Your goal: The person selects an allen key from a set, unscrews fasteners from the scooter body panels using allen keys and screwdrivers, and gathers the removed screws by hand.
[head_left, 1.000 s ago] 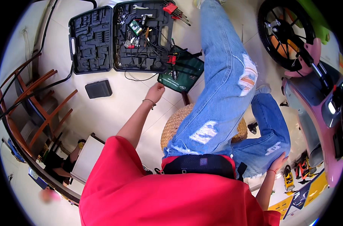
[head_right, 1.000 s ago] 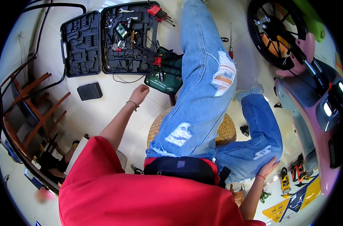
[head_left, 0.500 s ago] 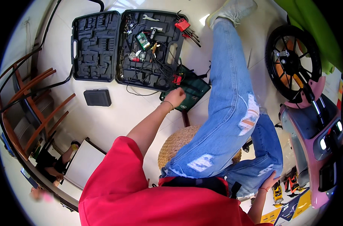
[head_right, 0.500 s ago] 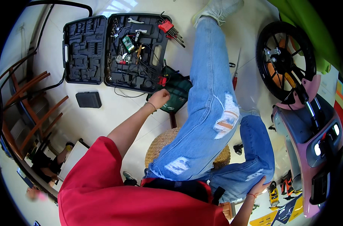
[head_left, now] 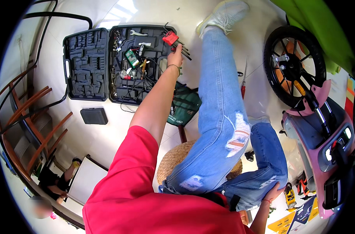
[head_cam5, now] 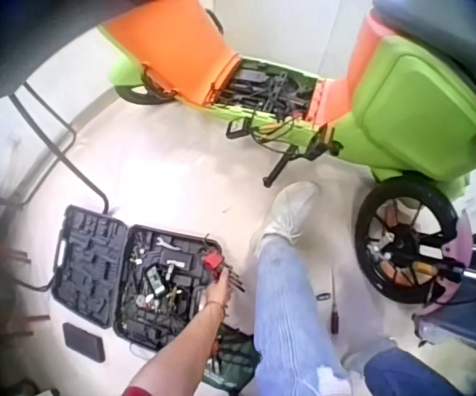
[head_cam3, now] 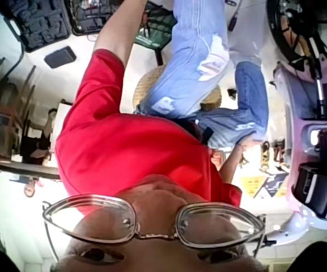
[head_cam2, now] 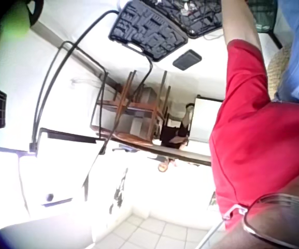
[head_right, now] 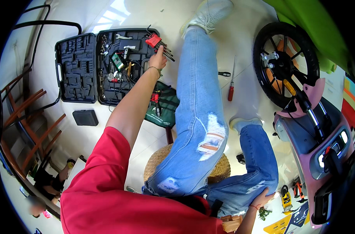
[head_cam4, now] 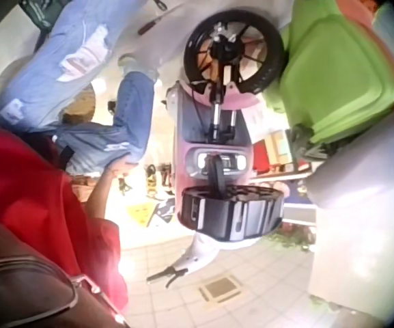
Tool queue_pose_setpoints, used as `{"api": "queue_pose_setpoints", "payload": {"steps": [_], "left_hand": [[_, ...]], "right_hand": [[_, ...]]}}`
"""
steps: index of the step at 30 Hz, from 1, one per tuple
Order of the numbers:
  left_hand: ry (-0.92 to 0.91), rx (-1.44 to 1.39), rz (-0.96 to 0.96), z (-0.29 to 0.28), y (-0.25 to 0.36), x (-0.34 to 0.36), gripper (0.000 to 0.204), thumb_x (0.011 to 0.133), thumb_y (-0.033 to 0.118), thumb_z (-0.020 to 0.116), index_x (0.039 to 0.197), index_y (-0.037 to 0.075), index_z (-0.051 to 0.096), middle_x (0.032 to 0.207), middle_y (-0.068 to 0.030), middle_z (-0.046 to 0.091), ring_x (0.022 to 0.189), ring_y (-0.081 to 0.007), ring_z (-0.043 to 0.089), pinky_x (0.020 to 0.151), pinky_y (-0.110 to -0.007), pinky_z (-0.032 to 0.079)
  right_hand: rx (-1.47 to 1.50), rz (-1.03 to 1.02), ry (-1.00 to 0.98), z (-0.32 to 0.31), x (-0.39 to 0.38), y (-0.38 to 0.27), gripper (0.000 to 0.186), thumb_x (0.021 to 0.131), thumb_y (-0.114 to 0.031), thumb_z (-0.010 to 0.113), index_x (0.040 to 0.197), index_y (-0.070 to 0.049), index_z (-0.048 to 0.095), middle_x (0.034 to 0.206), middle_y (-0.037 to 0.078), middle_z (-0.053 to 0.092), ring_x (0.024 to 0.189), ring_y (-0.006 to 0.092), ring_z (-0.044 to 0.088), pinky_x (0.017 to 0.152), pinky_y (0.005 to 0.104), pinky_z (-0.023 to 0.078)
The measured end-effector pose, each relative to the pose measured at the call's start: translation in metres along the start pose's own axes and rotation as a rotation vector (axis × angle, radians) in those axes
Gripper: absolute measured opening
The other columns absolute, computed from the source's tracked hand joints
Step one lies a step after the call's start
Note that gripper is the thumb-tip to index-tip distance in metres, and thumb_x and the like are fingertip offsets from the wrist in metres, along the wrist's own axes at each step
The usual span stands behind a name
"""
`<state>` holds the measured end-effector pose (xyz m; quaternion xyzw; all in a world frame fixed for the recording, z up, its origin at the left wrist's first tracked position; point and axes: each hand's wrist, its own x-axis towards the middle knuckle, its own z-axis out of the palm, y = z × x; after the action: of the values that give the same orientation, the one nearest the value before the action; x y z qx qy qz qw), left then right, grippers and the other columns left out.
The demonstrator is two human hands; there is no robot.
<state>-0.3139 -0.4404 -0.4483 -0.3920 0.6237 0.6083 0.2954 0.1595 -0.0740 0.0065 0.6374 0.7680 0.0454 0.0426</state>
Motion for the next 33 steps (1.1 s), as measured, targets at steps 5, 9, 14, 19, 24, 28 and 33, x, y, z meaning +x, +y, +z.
{"api": "queue_pose_setpoints", "payload": {"steps": [5,9,14,19,24,28,33], "left_hand": [[-0.128,-0.641,-0.043,0.022,0.021,-0.011,0.032,0.09,0.036,0.066,0.089,0.007,0.051,0.075,-0.0075,0.06,0.064,-0.0223,0.063,0.054,-0.031,0.05],[-0.174,-0.701,-0.052,0.01,0.032,-0.019,0.024,0.089,0.029,0.068,0.085,0.011,0.052,0.061,0.0018,0.045,0.053,-0.0131,0.045,0.057,-0.029,0.043],[-0.339,-0.78,0.02,-0.028,0.045,-0.077,0.024,0.094,0.02,0.06,0.075,0.013,0.047,0.054,0.0063,0.029,0.048,-0.0074,0.029,0.052,-0.026,0.031],[-0.553,-0.458,0.242,-0.076,0.064,-0.228,0.022,0.096,0.016,0.054,0.076,0.01,0.046,0.049,0.0086,0.028,0.042,-0.0052,0.025,0.045,-0.025,0.026],[-0.878,-0.259,0.298,-0.113,0.05,-0.36,0.015,0.087,0.011,0.062,0.093,0.0,0.053,0.057,-0.0008,0.05,0.045,-0.0086,0.046,0.045,-0.025,0.039],[-1.115,0.048,0.155,-0.114,0.043,-0.441,0.022,0.079,0.001,0.067,0.099,0.003,0.058,0.081,0.0023,0.057,0.069,-0.0035,0.05,0.06,-0.022,0.04],[-1.388,0.26,0.118,-0.092,0.023,-0.505,0.033,0.08,0.004,0.067,0.112,0.003,0.058,0.087,0.004,0.059,0.079,-0.0039,0.052,0.071,-0.022,0.044]], "right_hand": [[-0.059,-0.013,0.014,0.003,0.009,0.015,0.075,0.092,-0.043,0.052,0.141,0.01,0.031,0.144,0.032,0.034,0.135,0.0416,0.034,0.111,0.0437,0.027],[-0.091,0.045,-0.064,0.003,0.005,0.003,0.075,0.093,-0.043,0.052,0.141,0.011,0.03,0.146,0.031,0.032,0.136,0.0417,0.032,0.112,0.0434,0.026],[-0.007,-0.03,0.009,0.011,0.006,0.019,0.076,0.091,-0.04,0.052,0.14,0.013,0.03,0.143,0.033,0.035,0.134,0.0415,0.035,0.113,0.0414,0.025],[0.119,-0.02,0.014,0.014,-0.001,0.018,0.074,0.091,-0.035,0.055,0.143,0.011,0.028,0.146,0.03,0.032,0.137,0.0398,0.032,0.115,0.0414,0.023],[0.191,-0.487,0.034,0.003,-0.022,-0.024,0.059,0.086,-0.012,0.061,0.138,0.005,0.039,0.141,0.022,0.043,0.133,0.0328,0.039,0.113,0.0395,0.027],[0.875,-0.626,-0.456,-0.069,-0.106,-0.151,0.042,0.081,0.002,0.063,0.123,0.003,0.055,0.124,0.014,0.058,0.112,0.026,0.058,0.098,0.0351,0.044],[0.954,-0.978,-0.438,-0.122,-0.153,-0.166,0.039,0.077,0.003,0.067,0.115,0.003,0.061,0.115,0.017,0.061,0.103,0.0286,0.062,0.09,0.0343,0.049]]}}
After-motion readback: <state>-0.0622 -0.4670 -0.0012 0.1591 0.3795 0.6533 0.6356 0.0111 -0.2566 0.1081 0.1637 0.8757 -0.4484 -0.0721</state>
